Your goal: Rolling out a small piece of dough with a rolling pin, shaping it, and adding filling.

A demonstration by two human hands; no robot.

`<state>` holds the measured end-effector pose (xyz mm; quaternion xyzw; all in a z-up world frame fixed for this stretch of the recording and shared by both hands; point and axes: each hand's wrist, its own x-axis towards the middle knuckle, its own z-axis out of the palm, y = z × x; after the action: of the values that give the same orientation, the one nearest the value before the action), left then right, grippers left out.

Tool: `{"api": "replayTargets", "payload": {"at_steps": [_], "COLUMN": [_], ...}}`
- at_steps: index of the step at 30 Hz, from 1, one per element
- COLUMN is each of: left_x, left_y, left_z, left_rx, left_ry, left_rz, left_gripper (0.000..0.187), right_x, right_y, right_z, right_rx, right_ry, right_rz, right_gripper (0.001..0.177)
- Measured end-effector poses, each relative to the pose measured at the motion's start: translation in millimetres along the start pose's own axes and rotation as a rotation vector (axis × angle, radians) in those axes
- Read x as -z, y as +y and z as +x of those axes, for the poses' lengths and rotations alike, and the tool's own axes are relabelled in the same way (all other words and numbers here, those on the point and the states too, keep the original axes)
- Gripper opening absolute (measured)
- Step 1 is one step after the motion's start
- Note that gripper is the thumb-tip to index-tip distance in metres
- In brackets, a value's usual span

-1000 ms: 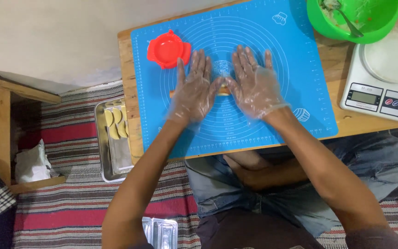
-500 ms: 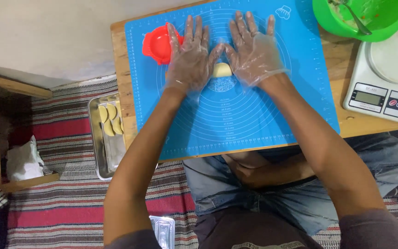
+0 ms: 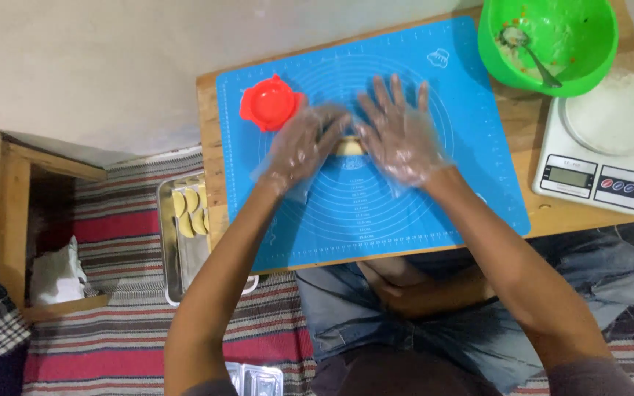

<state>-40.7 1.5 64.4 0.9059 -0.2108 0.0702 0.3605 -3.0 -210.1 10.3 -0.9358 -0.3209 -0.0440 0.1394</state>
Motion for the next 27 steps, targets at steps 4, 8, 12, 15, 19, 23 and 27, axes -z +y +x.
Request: {"api": "replayTargets", "payload": {"at_steps": [4, 8, 12, 15, 19, 23, 27], "left_x": [19, 27, 22, 17, 26, 22, 11], "left_y": [17, 30, 28, 25, 45, 28, 6], "left_z": [-13, -14, -13, -12, -3, -2, 0], "left_rx": [0.212, 0.124, -0.003, -0.042, 0.011, 0.222, 0.615], "left_ry": [-0.210, -0.273, -0.313, -0.302, -0.376, -0.331, -0.200], "left_rz": [0.007, 0.037, 0.140, 0.205, 0.265, 0.057, -0.464], "left_gripper": [0.039, 0.040, 0.041, 0.030, 0.024, 0.029, 0.030], "right_x": [30, 9, 24, 17, 31, 30, 21], "right_y": [-21, -11, -14, -8, -10, -7, -3], "right_z": [-39, -57, -59, -57, -53, -53, -57], "right_rx": [0.049, 0.212, 0.309, 0.287, 0.340, 0.288, 0.332], "right_ry": [0.107, 0.411, 0.470, 0.395, 0.428, 0.387, 0.540], "right_rz": [0.130, 0.066, 0.076, 0.238, 0.429, 0.424, 0.321], "right_gripper": [0.055, 0.048, 0.040, 0.037, 0.022, 0.024, 0.031]}}
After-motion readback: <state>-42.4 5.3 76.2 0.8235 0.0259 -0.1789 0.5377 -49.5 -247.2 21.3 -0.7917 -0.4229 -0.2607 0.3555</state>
